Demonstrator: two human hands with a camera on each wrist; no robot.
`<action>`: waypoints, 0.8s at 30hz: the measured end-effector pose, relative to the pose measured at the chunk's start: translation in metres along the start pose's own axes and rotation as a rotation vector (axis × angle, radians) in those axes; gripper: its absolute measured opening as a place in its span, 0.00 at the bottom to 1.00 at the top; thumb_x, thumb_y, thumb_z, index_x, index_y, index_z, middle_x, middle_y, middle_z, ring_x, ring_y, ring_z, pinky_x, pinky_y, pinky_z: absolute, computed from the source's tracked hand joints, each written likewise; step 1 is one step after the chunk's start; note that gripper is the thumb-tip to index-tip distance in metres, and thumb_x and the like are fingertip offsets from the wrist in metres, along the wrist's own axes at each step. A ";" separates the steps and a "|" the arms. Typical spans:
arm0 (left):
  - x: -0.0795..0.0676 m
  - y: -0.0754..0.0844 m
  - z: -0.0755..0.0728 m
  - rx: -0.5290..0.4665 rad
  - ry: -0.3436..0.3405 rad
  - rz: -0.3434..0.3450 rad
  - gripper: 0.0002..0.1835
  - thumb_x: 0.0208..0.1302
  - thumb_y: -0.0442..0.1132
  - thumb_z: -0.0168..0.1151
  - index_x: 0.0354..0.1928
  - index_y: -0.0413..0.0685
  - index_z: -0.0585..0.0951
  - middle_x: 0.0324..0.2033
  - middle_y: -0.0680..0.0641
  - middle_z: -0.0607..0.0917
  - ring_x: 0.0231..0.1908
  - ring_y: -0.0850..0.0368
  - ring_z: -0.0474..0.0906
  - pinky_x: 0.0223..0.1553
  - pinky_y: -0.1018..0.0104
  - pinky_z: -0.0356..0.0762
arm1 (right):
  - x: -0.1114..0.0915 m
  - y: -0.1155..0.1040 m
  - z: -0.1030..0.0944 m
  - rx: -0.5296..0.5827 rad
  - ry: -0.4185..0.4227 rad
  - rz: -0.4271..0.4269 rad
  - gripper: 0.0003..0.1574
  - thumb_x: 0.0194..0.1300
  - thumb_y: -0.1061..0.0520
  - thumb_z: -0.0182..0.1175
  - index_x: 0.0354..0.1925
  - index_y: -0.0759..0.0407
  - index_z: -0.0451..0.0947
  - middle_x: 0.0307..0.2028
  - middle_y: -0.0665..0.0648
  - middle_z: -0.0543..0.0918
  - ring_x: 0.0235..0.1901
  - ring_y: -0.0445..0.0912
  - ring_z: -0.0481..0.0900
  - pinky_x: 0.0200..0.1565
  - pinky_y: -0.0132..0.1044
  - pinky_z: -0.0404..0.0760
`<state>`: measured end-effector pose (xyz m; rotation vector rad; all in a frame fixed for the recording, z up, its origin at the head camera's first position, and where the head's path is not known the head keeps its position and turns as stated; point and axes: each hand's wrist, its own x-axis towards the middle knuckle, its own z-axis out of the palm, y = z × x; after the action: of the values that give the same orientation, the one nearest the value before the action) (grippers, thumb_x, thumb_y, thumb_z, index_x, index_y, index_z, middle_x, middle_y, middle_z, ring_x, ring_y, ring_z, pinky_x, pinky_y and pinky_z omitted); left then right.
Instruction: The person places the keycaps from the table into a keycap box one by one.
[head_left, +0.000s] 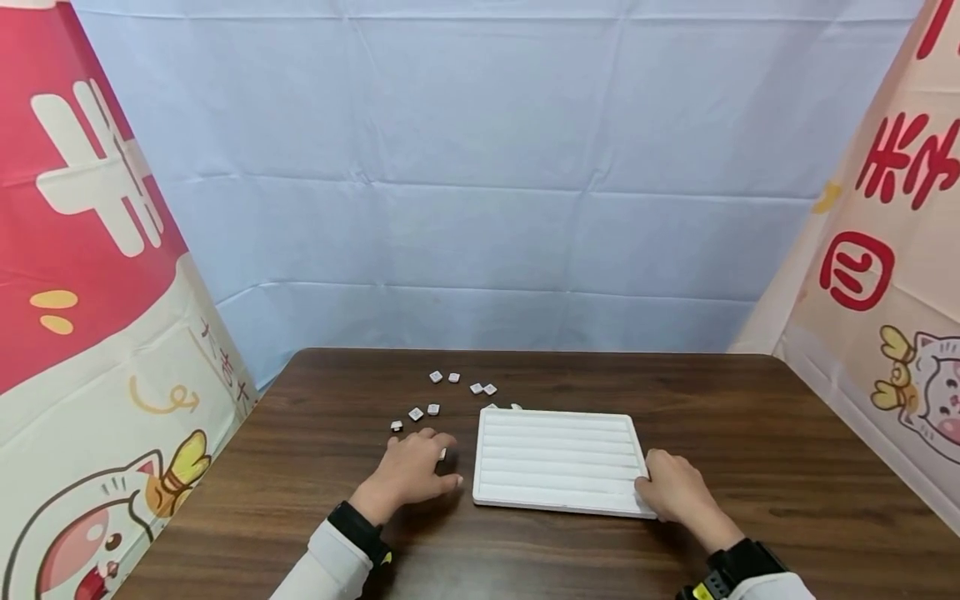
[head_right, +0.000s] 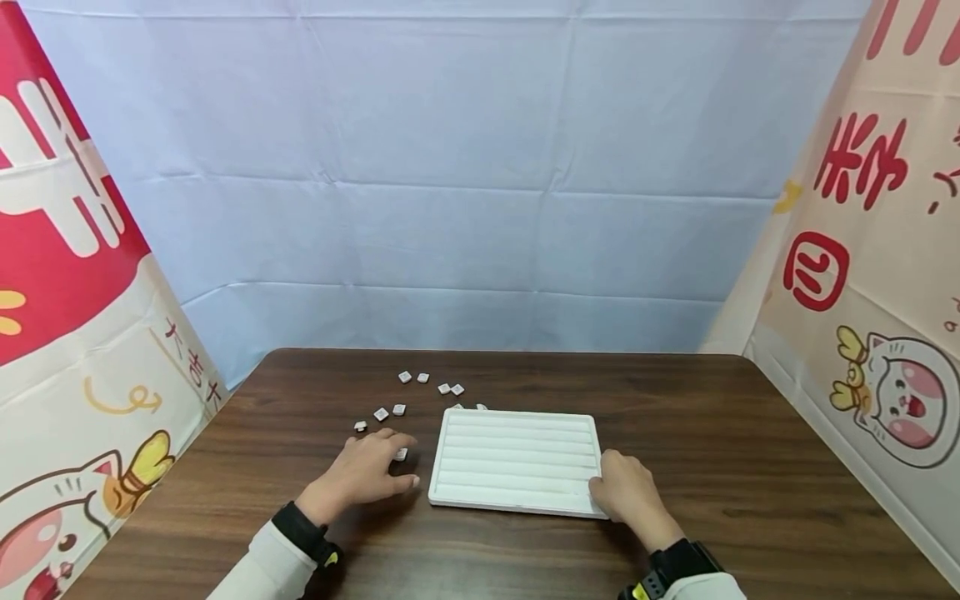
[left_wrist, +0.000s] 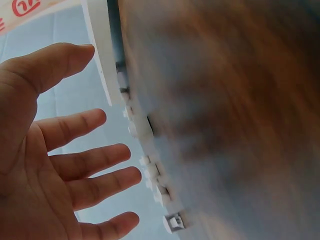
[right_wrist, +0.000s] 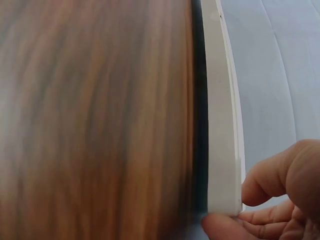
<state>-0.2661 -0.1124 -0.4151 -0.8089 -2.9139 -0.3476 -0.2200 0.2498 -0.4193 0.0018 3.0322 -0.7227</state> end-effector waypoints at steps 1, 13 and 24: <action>-0.001 -0.001 0.000 -0.005 0.002 -0.003 0.28 0.53 0.54 0.66 0.53 0.47 0.78 0.47 0.44 0.78 0.45 0.47 0.76 0.38 0.40 0.67 | 0.000 -0.002 0.002 0.002 0.001 -0.005 0.06 0.57 0.65 0.53 0.24 0.66 0.70 0.14 0.55 0.69 0.09 0.43 0.70 0.15 0.35 0.67; -0.011 -0.013 -0.004 0.006 0.003 -0.052 0.27 0.52 0.53 0.67 0.52 0.47 0.79 0.45 0.45 0.79 0.44 0.48 0.76 0.38 0.40 0.66 | -0.002 -0.018 0.012 0.059 -0.023 0.000 0.03 0.55 0.68 0.53 0.26 0.68 0.71 0.16 0.57 0.69 0.08 0.43 0.72 0.12 0.34 0.71; -0.012 -0.016 -0.007 -0.002 -0.023 -0.076 0.28 0.52 0.54 0.67 0.53 0.46 0.78 0.47 0.44 0.79 0.47 0.46 0.76 0.40 0.39 0.66 | -0.001 -0.025 0.012 0.057 -0.052 0.041 0.06 0.53 0.67 0.57 0.21 0.64 0.72 0.15 0.57 0.70 0.10 0.43 0.73 0.13 0.33 0.71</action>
<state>-0.2643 -0.1333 -0.4127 -0.7086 -2.9724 -0.3492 -0.2193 0.2219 -0.4184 0.0462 2.9523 -0.7934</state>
